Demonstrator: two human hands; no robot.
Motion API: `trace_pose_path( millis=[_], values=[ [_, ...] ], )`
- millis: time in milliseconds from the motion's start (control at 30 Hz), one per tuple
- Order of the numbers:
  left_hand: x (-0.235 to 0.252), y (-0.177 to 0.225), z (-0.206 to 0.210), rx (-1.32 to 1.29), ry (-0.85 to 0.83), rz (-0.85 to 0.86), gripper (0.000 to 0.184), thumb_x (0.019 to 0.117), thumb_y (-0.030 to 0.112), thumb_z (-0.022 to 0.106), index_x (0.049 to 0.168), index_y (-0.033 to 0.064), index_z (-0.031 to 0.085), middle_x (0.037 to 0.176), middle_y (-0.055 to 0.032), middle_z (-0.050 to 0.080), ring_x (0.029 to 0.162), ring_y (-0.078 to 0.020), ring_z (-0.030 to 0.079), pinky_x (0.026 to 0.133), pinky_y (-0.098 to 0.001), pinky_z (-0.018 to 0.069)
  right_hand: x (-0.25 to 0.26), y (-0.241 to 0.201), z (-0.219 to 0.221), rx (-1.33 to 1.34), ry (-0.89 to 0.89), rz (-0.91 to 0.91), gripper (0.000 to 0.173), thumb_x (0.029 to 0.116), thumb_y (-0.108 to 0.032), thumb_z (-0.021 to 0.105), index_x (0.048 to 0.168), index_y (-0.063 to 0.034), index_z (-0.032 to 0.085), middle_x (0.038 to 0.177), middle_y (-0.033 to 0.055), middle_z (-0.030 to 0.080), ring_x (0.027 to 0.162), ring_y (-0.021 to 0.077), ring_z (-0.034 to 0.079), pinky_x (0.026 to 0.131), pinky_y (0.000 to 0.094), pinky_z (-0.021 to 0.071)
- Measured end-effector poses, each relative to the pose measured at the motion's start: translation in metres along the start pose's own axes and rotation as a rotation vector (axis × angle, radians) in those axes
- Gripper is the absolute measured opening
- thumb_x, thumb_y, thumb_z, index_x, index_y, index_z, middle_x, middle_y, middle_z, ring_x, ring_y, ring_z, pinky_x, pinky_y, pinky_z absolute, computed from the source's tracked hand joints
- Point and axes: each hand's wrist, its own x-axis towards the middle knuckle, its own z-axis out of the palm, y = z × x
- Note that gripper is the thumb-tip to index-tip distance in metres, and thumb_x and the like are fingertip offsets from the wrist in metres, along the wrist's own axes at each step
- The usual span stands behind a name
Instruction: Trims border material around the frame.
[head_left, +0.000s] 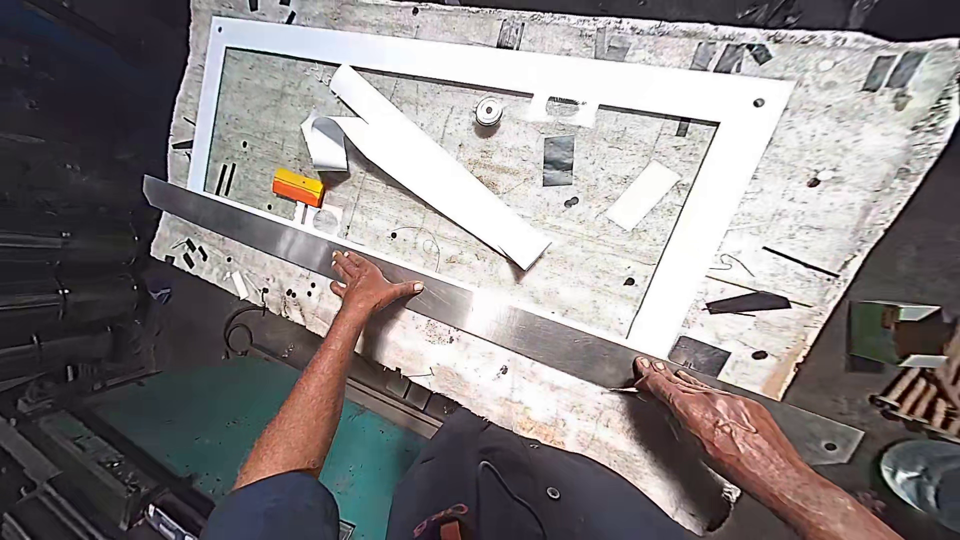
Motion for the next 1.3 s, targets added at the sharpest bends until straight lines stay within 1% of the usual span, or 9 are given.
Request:
trace_pose_path(
  millis=[200, 333, 433, 700, 833, 933, 1000, 1167, 1300],
  values=[
    [-0.080, 0.060, 0.043, -0.007, -0.010, 0.087, 0.171, 0.0451, 0.093, 0.074, 0.159, -0.0106, 0.000, 0.166, -0.0346, -0.010, 0.156, -0.0495, -0.002, 0.119, -0.0725, 0.0080, 0.001, 0.003, 0.000, -0.021, -0.006, -0.029, 0.029, 0.0990, -0.022, 0.055, 0.116, -0.0086, 0.073, 0.115, 0.0126, 0.076, 0.080, 0.0372, 0.076, 0.055, 0.0532, 0.0582],
    [-0.150, 0.108, 0.076, -0.017, -0.020, 0.134, 0.167, 0.0479, 0.093, 0.071, 0.159, -0.0113, 0.002, 0.166, -0.0356, -0.007, 0.156, -0.0500, 0.000, 0.119, -0.0704, 0.0096, 0.000, 0.007, -0.002, -0.047, -0.009, -0.090, 0.020, 0.0981, -0.020, 0.058, 0.105, -0.0068, 0.071, 0.091, 0.0165, 0.074, 0.064, 0.0373, 0.072, 0.048, 0.0512, 0.0540],
    [-0.190, 0.139, 0.095, -0.030, -0.040, 0.140, 0.166, 0.0488, 0.092, 0.071, 0.159, -0.0116, 0.003, 0.166, -0.0358, -0.008, 0.156, -0.0500, -0.002, 0.119, -0.0703, 0.0096, 0.002, 0.010, -0.004, -0.071, -0.038, -0.121, 0.016, 0.0995, -0.016, 0.057, 0.103, -0.0068, 0.069, 0.084, 0.0161, 0.071, 0.060, 0.0364, 0.069, 0.048, 0.0505, 0.0532],
    [-0.211, 0.169, 0.095, -0.045, -0.095, 0.051, 0.168, 0.0477, 0.087, 0.077, 0.159, -0.0102, -0.002, 0.166, -0.0341, -0.013, 0.156, -0.0491, -0.005, 0.120, -0.0691, 0.0119, 0.017, 0.026, -0.019, -0.008, -0.068, -0.149, 0.020, 0.1001, -0.030, 0.058, 0.102, -0.0127, 0.068, 0.065, 0.0125, 0.066, 0.060, 0.0358, 0.070, 0.050, 0.0505, 0.0532],
    [-0.209, 0.170, 0.090, -0.042, -0.145, 0.042, 0.169, 0.0479, 0.085, 0.080, 0.158, -0.0116, -0.005, 0.165, -0.0346, -0.017, 0.156, -0.0496, -0.007, 0.120, -0.0681, 0.0156, 0.072, 0.025, -0.017, 0.173, 0.062, -0.288, 0.026, 0.0999, -0.032, 0.054, 0.107, -0.0138, 0.071, 0.080, 0.0086, 0.072, 0.068, 0.0298, 0.071, 0.057, 0.0500, 0.0559],
    [-0.210, 0.169, 0.090, -0.101, -0.144, 0.039, 0.164, 0.0507, 0.072, 0.087, 0.158, -0.0111, -0.005, 0.165, -0.0330, -0.019, 0.156, -0.0476, -0.008, 0.118, -0.0680, 0.0204, 0.133, -0.004, -0.021, 0.195, 0.041, -0.447, 0.037, 0.1024, -0.026, 0.050, 0.133, -0.0217, 0.070, 0.095, 0.0123, 0.076, 0.079, 0.0328, 0.074, 0.067, 0.0533, 0.0579],
    [-0.209, 0.168, 0.091, -0.160, -0.142, 0.034, 0.156, 0.0544, 0.057, 0.091, 0.159, -0.0093, -0.004, 0.166, -0.0300, -0.020, 0.157, -0.0453, -0.010, 0.118, -0.0674, 0.0218, 0.170, -0.032, -0.026, 0.154, -0.053, -0.499, 0.041, 0.1036, -0.024, 0.046, 0.140, -0.0262, 0.065, 0.102, 0.0134, 0.075, 0.087, 0.0342, 0.073, 0.073, 0.0549, 0.0571],
    [-0.209, 0.165, 0.089, -0.145, -0.212, 0.055, 0.146, 0.0607, 0.059, 0.085, 0.163, -0.0019, 0.001, 0.164, -0.0271, -0.028, 0.156, -0.0435, -0.018, 0.118, -0.0701, 0.0143, 0.226, -0.095, -0.025, 0.025, -0.205, -0.553, 0.039, 0.1059, -0.024, 0.042, 0.138, -0.0224, 0.064, 0.109, 0.0161, 0.073, 0.100, 0.0371, 0.071, 0.082, 0.0577, 0.0556],
    [-0.208, 0.164, 0.092, -0.115, -0.226, 0.104, 0.144, 0.0646, 0.064, 0.080, 0.162, -0.0037, -0.001, 0.164, -0.0307, -0.026, 0.153, -0.0489, -0.022, 0.114, -0.0770, 0.0106, 0.237, -0.119, -0.026, -0.014, -0.267, -0.522, 0.035, 0.1068, -0.026, 0.043, 0.130, -0.0150, 0.066, 0.113, 0.0164, 0.071, 0.106, 0.0371, 0.069, 0.085, 0.0580, 0.0552]
  ],
)
